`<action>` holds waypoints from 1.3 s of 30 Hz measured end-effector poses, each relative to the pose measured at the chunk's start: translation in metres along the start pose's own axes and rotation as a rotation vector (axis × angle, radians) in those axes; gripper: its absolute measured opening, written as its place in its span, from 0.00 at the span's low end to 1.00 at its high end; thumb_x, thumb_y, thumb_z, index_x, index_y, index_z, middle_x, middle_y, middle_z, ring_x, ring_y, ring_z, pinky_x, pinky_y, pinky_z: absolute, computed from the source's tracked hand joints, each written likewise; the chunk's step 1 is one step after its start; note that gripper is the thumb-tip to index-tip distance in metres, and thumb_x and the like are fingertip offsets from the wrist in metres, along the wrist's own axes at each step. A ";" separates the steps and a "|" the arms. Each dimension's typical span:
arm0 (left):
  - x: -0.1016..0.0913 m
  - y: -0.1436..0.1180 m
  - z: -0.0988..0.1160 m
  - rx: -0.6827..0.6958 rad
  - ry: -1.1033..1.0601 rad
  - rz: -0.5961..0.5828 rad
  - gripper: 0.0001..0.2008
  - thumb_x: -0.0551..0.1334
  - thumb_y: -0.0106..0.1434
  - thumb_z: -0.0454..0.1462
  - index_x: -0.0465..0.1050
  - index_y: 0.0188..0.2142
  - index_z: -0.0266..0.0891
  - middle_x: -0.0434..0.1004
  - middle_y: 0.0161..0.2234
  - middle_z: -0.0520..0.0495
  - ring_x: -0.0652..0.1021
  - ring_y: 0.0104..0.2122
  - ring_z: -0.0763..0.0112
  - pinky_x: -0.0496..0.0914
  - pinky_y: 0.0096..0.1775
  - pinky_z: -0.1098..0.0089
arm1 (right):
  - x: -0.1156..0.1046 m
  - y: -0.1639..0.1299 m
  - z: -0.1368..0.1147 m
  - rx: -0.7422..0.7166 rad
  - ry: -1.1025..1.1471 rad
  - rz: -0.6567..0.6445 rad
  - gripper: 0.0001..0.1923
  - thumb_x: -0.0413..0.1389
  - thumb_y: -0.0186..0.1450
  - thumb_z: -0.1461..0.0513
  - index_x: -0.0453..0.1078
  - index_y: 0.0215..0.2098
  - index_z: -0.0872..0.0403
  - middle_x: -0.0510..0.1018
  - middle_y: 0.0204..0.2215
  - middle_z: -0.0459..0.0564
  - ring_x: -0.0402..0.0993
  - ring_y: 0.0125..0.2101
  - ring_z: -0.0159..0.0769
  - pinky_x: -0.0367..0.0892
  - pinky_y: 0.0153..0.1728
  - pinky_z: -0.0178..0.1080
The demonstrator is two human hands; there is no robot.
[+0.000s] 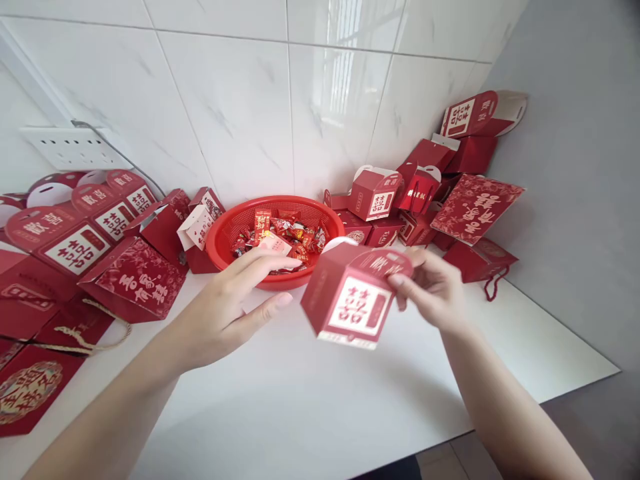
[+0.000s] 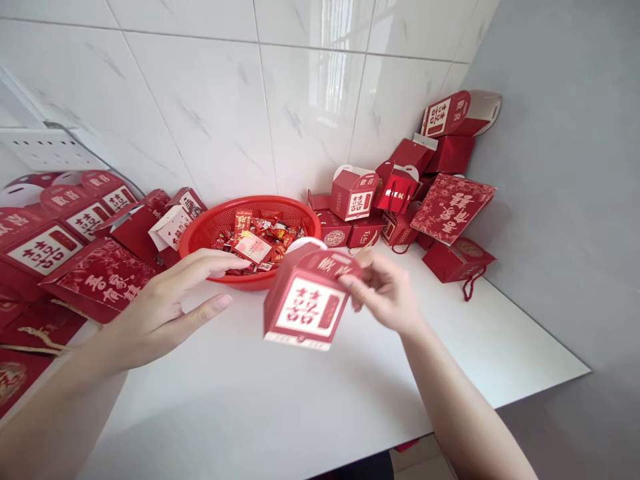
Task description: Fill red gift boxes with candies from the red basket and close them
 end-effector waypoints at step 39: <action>0.055 -0.041 0.002 0.236 0.083 -0.289 0.28 0.65 0.63 0.41 0.65 0.62 0.42 0.57 0.68 0.38 0.62 0.65 0.49 0.63 0.64 0.49 | 0.153 -0.006 -0.065 -0.568 -0.538 -0.855 0.10 0.50 0.73 0.63 0.72 0.37 0.55 0.79 0.34 0.51 0.72 0.36 0.37 0.65 0.46 0.42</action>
Point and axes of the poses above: each hand's wrist, its own y-axis towards the middle knuckle, its own x-axis out of the palm, z = x × y, the point moved 8 cm from there along y, towards the middle knuckle
